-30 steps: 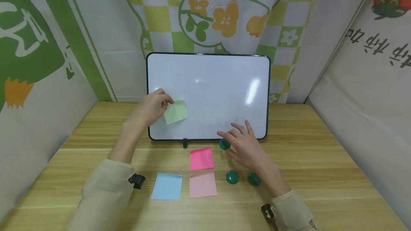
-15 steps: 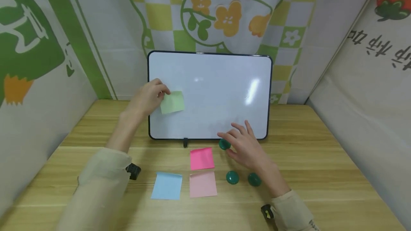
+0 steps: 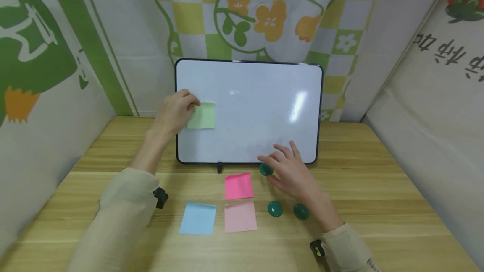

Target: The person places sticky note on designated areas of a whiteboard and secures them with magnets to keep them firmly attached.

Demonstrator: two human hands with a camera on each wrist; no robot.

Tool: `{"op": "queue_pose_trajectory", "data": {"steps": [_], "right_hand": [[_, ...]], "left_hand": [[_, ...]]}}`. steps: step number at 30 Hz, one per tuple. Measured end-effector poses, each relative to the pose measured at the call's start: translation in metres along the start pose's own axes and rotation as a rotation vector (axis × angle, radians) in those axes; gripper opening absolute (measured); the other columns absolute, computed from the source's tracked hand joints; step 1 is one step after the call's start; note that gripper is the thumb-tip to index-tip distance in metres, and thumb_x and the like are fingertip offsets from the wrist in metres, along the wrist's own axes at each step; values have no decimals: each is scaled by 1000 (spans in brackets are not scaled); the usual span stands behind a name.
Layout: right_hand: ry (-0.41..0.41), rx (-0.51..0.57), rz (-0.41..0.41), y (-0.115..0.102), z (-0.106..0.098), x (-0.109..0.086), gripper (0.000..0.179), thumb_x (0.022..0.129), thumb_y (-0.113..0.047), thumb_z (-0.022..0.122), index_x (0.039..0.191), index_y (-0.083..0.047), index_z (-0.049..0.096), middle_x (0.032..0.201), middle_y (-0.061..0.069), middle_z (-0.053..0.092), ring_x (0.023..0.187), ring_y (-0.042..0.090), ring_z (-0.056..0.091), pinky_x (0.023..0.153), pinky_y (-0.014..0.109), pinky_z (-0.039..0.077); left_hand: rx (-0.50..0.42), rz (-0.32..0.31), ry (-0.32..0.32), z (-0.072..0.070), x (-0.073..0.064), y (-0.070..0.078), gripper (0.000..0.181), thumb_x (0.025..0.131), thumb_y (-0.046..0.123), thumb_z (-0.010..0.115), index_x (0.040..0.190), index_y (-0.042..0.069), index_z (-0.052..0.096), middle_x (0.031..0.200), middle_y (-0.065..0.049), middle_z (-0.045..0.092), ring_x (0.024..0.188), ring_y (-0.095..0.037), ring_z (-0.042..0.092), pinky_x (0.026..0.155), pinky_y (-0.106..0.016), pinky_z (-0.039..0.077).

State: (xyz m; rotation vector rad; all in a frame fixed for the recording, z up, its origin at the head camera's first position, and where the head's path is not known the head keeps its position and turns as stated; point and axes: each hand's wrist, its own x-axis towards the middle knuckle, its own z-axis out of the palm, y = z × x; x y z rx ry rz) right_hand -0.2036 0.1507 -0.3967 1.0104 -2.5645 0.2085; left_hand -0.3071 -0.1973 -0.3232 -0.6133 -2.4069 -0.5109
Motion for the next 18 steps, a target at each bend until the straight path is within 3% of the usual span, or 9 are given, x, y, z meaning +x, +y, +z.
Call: {"op": "queue_pose_trajectory", "data": {"steps": [7,18], "right_hand": [[-11,18,3,-1,-1,1,58,80,-17,83,134,-22,61,110,0,71,136,38,46,117,68,18],[21,12,-36,-3,-3,9,60,79,-16,83,134,-20,60,112,0,70,136,39,46,116,69,18]], "left_hand": [[1,24,92,8,2,-4,19,84,-12,60,90,-1,74,86,-15,67,79,-35,63,70,-45,51],[-11,5,110,10,0,-4,19,83,-12,61,90,-1,74,84,-15,67,78,-33,61,71,-44,50]]}}
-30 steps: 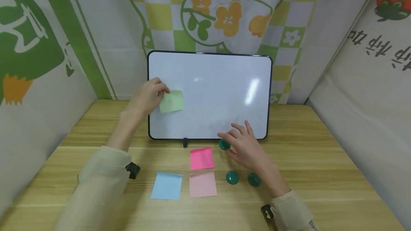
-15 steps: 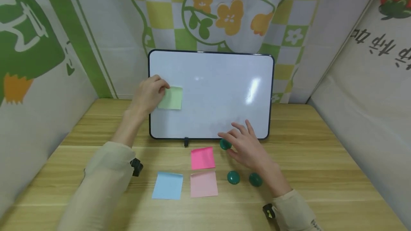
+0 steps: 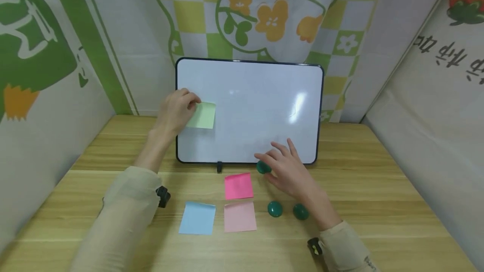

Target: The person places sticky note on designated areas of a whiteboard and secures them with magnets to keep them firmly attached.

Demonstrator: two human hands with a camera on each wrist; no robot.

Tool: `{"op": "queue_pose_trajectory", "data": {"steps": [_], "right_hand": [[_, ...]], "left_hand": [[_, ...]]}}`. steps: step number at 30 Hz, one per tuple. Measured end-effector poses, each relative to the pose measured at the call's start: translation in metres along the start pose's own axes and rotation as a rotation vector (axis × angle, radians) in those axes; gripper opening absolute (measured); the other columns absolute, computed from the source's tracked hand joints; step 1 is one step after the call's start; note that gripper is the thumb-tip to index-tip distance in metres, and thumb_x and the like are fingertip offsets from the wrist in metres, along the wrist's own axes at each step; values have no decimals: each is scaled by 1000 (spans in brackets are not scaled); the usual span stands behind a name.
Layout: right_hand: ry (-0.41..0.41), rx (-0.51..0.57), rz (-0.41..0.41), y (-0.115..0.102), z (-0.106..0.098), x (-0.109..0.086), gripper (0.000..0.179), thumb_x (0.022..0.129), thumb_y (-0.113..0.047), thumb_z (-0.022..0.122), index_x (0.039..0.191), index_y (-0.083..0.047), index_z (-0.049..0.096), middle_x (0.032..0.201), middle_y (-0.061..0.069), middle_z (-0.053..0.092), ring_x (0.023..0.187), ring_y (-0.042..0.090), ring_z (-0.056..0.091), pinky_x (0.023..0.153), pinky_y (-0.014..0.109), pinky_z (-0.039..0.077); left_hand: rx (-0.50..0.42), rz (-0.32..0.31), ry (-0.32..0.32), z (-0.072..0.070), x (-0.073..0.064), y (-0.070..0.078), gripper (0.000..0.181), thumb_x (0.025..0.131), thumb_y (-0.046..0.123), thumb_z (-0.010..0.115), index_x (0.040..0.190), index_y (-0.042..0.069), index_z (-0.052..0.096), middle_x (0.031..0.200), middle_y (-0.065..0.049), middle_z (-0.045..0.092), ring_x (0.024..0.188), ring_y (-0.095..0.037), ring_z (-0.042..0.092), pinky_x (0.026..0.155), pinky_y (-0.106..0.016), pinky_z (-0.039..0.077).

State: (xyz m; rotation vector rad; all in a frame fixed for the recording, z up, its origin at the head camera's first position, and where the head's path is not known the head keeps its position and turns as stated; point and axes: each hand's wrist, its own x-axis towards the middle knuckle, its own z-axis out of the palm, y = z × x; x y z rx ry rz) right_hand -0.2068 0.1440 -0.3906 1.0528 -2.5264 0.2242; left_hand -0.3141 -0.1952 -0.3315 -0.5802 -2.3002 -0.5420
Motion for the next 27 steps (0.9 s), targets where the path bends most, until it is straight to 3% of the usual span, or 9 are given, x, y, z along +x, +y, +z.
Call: {"op": "queue_pose_trajectory", "data": {"steps": [10,19,27], "right_hand": [[8,0,5,-3,-5,16,58,82,-14,80,135,-20,59,113,2,69,136,39,47,117,67,18],[45,-24,-25,-5,-11,33,58,82,-12,79,136,-20,58,113,3,69,137,40,46,118,67,18],[45,-35,-35,-7,-11,42,57,82,-12,79,135,-19,59,115,3,69,137,39,46,118,66,19]], "left_hand": [[49,-34,-28,-1,-1,2,15,86,-5,65,93,4,74,89,-12,69,86,-32,64,89,-52,44],[46,-25,0,-3,0,-1,16,84,-7,66,93,4,75,88,-13,69,86,-33,64,85,-51,42],[22,-42,-26,-2,0,2,15,86,-6,66,95,3,74,90,-13,69,87,-32,64,84,-48,43]]}}
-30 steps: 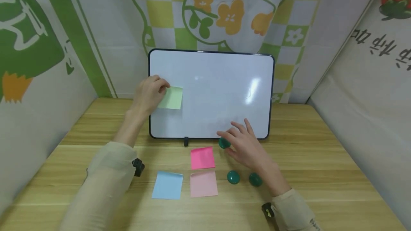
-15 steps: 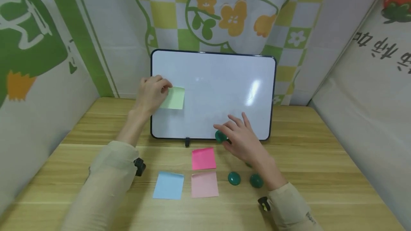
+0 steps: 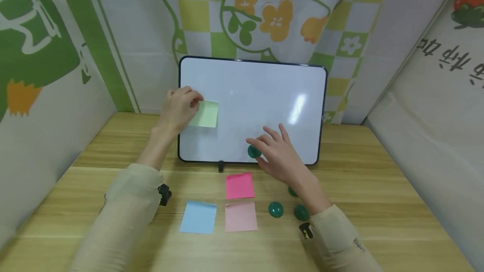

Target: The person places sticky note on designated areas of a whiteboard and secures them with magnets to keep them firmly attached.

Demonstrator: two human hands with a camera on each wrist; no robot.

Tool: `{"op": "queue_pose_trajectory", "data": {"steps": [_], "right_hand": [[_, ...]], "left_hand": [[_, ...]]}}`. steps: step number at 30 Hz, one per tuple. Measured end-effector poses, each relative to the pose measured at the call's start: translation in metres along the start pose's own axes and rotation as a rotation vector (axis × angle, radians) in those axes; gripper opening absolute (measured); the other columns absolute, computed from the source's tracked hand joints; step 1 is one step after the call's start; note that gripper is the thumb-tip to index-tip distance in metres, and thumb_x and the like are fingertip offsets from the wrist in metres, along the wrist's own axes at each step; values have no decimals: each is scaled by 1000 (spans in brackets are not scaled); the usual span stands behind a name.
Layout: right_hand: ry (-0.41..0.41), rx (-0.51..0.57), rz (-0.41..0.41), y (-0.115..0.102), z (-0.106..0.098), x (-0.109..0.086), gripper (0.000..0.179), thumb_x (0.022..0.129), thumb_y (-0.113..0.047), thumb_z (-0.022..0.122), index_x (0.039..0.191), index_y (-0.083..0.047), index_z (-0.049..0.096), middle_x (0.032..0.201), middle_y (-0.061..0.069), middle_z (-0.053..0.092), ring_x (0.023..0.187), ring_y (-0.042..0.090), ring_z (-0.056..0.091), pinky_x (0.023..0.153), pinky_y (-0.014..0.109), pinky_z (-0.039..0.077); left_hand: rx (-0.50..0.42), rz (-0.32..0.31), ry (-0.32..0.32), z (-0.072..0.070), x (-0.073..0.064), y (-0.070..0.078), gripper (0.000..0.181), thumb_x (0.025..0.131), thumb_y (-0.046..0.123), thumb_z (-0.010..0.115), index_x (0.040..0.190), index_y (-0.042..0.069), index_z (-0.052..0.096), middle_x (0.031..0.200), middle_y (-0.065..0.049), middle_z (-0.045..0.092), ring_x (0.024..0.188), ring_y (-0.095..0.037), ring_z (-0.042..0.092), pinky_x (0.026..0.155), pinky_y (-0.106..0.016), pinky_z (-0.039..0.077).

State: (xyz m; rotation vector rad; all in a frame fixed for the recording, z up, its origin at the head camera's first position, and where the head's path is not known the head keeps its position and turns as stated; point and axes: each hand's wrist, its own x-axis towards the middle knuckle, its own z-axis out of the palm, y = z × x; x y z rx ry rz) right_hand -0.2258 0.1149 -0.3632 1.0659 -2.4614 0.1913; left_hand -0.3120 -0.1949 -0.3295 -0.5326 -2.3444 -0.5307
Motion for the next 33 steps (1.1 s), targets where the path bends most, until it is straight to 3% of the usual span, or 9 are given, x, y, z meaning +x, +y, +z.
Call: {"op": "queue_pose_trajectory", "data": {"steps": [18,33], "right_hand": [[34,-36,-24,-6,3,33,42,84,-14,78,124,-18,67,116,2,68,138,36,46,119,65,18],[89,-83,-79,-7,4,52,33,85,-16,77,118,-19,71,115,2,67,136,36,48,117,65,23]], "left_hand": [[-53,-62,-61,-3,-1,-2,16,87,-5,66,98,2,73,95,-14,67,91,-31,61,84,-45,39],[-65,-71,-84,-4,-1,-2,15,87,-4,65,99,2,73,95,-14,67,92,-31,59,87,-45,39]]}}
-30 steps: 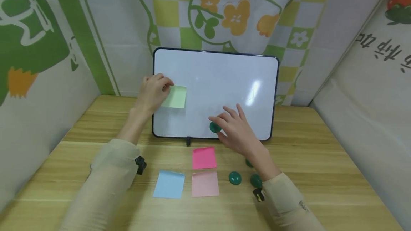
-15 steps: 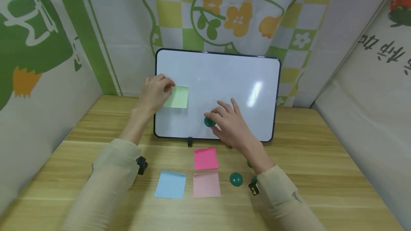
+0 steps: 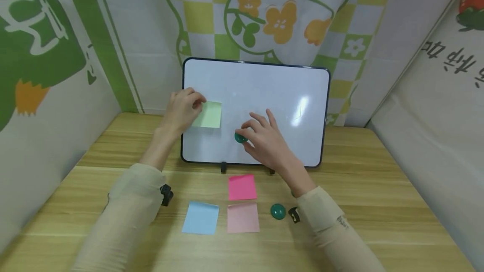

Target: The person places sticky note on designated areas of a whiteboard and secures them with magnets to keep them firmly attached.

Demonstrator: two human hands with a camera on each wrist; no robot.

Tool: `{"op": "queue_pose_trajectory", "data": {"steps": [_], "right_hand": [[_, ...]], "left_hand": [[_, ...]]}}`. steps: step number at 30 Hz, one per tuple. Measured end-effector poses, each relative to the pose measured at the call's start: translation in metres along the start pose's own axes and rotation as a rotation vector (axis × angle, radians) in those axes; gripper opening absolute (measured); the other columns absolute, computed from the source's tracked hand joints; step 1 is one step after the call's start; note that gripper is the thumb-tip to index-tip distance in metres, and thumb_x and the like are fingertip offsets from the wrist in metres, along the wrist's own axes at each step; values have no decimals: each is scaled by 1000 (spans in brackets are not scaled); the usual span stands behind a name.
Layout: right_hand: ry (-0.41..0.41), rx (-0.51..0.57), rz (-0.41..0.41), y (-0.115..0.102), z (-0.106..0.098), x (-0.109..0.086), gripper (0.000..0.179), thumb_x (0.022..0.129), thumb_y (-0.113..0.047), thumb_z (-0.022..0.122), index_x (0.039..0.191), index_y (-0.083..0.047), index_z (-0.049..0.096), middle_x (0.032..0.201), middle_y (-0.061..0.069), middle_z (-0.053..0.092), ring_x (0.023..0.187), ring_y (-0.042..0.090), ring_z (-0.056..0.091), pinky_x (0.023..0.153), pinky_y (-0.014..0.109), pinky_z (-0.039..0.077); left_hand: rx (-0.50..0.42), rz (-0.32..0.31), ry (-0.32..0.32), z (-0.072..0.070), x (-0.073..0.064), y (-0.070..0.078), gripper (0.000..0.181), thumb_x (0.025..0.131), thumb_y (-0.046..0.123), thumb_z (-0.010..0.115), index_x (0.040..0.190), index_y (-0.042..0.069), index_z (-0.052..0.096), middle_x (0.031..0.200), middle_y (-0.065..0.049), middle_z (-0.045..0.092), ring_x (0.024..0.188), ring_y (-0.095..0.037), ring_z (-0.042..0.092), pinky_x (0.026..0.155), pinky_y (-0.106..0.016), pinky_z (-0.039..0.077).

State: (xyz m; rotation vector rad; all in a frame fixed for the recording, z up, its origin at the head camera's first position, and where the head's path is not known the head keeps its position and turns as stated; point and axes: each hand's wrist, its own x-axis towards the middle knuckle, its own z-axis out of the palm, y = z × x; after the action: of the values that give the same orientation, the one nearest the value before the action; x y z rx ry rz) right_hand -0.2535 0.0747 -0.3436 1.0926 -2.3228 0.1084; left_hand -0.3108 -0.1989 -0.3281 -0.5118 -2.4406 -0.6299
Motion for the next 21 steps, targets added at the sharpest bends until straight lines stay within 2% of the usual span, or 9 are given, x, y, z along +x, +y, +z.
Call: {"op": "queue_pose_trajectory", "data": {"steps": [5,21], "right_hand": [[9,-5,9,0,2,7,32,86,-16,76,117,-19,72,115,2,67,136,36,47,118,64,21],[47,-94,-27,-1,10,35,30,86,-19,75,116,-22,72,116,1,67,133,32,49,118,63,24]], "left_hand": [[6,8,10,1,0,1,15,87,-4,66,100,2,73,95,-13,67,89,-30,60,82,-43,37],[19,16,22,3,1,-1,13,88,-3,67,98,1,73,95,-14,67,89,-30,60,84,-44,38]]}}
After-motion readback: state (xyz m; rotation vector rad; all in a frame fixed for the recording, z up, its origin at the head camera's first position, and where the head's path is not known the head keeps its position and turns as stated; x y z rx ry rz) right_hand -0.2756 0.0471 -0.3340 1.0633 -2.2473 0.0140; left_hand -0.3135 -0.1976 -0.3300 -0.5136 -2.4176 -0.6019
